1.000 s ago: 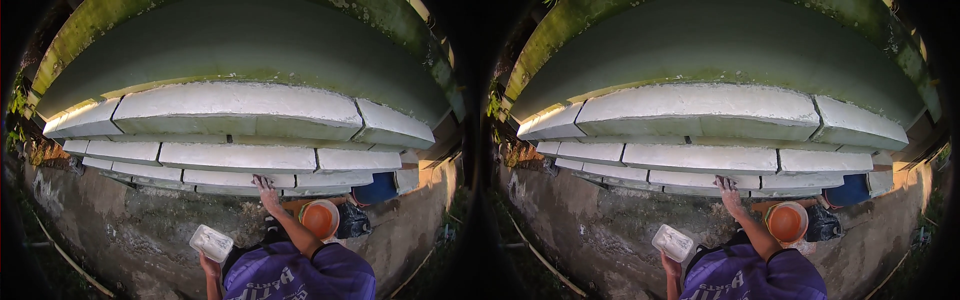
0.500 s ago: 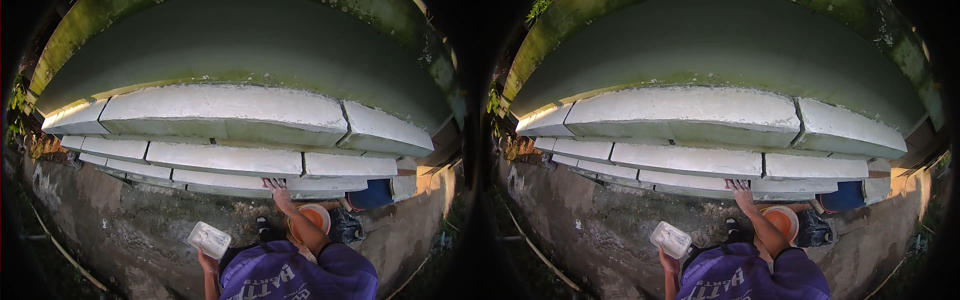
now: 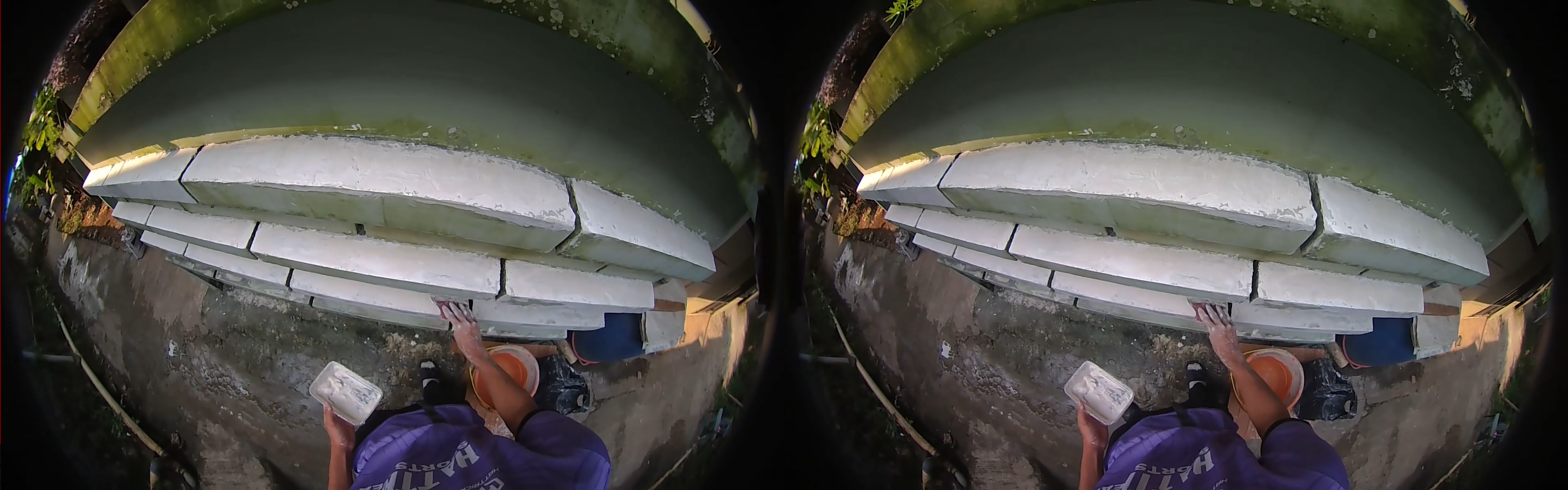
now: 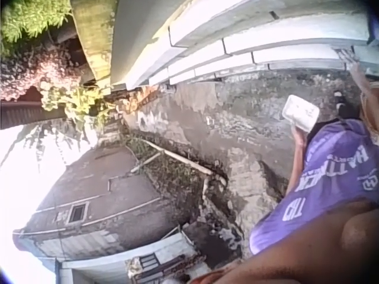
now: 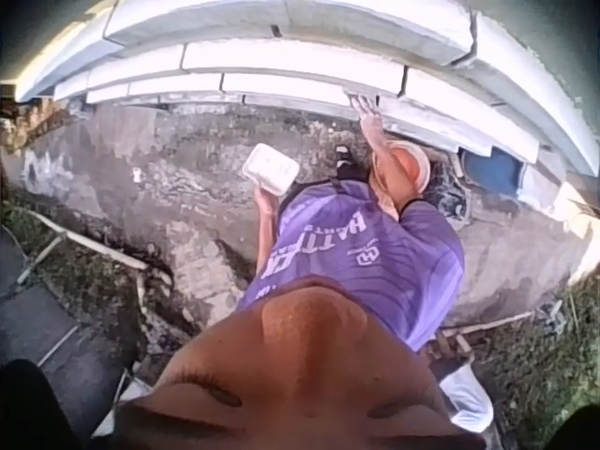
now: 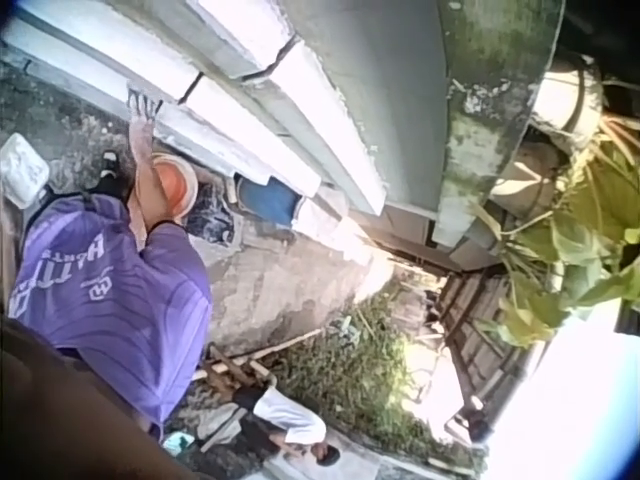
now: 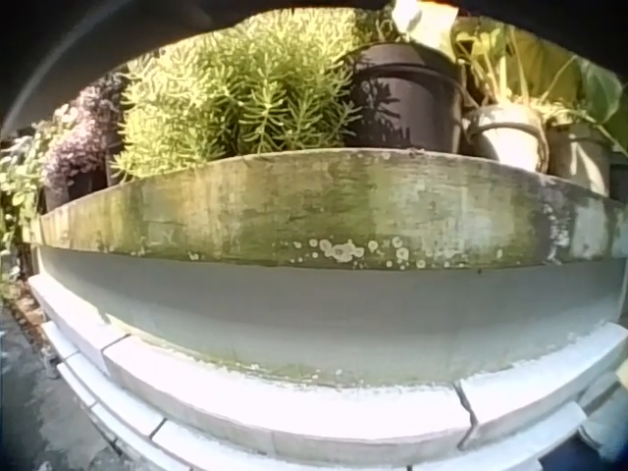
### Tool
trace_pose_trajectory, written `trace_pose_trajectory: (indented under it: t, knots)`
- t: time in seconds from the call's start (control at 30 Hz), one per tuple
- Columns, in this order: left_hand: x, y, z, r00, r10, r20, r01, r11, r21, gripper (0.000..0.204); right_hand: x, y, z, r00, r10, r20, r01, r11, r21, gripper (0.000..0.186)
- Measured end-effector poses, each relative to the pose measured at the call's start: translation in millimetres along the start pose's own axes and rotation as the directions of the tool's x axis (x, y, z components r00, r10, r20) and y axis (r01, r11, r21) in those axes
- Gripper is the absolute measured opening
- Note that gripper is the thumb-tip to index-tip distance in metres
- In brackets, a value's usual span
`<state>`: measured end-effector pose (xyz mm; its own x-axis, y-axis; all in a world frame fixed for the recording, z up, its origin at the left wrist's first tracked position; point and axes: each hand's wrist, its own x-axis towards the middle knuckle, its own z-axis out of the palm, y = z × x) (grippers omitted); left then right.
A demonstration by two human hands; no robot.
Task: Applying white plaster or putty to the horizontal joints of a decorative outdoor wall panel using a spatula.
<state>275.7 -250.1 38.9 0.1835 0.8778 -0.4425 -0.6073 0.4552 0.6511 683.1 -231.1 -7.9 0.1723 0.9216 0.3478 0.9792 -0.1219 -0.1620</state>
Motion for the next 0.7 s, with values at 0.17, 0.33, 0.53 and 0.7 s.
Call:
trace_pose_trajectory:
  t: [0.17, 0.33, 0.53, 0.7]
  knots:
    - [-3, 8, 3, 0.999, -0.035, 0.034, 0.034, 0.999, 0.031, 0.056, 19, -4, 39, 0.972, 0.166, 0.167, -0.122, 0.961, -0.247, 0.055]
    - [-3, 13, -15, 1.0, -0.021, -0.006, 0.021, 0.999, 0.026, 0.055, 4, -68, 22, 0.966, 0.063, 0.249, -0.031, 0.991, -0.132, 0.058]
    - [-3, 20, -28, 1.0, -0.003, -0.004, 0.003, 1.0, 0.024, 0.055, 51, -51, 14, 0.997, 0.067, 0.032, -0.063, 0.991, -0.117, 0.055]
    - [4, 28, -32, 0.999, -0.037, 0.036, 0.035, 0.998, 0.045, 0.055, 48, -52, 56, 0.958, 0.219, 0.187, -0.177, 0.96, -0.218, 0.057]
